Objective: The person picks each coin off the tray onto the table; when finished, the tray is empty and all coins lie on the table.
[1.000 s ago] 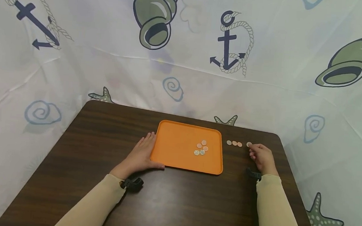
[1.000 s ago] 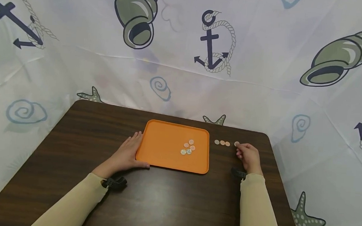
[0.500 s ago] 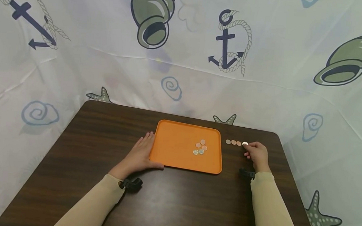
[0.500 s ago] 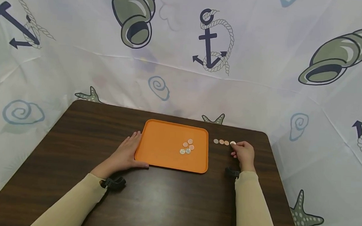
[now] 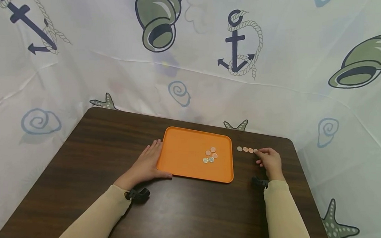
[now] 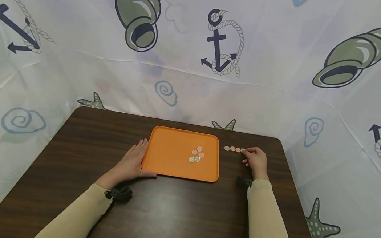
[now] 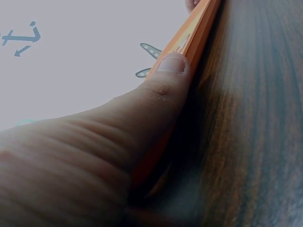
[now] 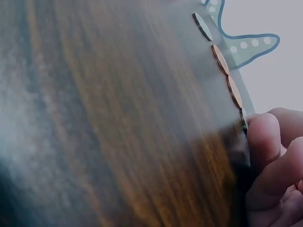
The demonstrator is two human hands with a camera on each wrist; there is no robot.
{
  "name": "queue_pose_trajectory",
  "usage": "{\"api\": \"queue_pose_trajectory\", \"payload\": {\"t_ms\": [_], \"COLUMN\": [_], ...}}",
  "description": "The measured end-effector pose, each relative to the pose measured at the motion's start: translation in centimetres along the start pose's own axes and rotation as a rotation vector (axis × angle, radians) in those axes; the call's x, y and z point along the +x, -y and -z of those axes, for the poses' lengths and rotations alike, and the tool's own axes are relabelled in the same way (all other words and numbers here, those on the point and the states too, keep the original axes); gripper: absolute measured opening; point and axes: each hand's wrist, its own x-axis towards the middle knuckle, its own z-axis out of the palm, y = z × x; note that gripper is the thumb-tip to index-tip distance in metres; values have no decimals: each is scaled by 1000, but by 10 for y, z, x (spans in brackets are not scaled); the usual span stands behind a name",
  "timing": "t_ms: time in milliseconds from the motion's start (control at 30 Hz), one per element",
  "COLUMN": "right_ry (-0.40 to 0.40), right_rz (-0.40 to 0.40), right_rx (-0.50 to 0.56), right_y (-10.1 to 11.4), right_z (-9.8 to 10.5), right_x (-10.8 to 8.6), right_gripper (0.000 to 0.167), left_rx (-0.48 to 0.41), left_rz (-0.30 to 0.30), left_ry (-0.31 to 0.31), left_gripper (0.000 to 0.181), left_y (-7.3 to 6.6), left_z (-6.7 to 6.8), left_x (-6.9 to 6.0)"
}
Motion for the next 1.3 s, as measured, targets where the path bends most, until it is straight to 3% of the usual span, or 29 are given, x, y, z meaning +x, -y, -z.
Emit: {"api": "queue_pose_trajectory", "payload": {"t_ms": [367,500,600,700,867,967,1100,1300], "right_ry": [22,8,0,62,317,407,455,459], "right_rz": [-59,-68,-26,56,182,204,149,138], "right_rx": [69,149,161,114,-89,-214,-268,-284], "right_y": [-4,1,14,34,70,76,69,62], "right_z": [-4,-4,-9,-22,-61,-87,-111,-121], "right_x": [-4,-15,-29,-42,-60,-65,-64,-59], "right_gripper": [39,40,38,38,35,32,31,25], "left_rx": [14,20,15,11,20,13,13,22], "left_rz": [3,-3,-4,-8,-4,-3,-10,-11], "left_ry": [-2,-5,-8,-8,-13,-18,-24,-22], "left_gripper": [150,149,148,148,148,148,148,147], "left_y": [3,3,1,0,0,1,1,-1], "left_z": [1,0,1,2,4,4,1,0], "left_x": [-3,-5,-6,-6,-6,-6,-4,-1]}}
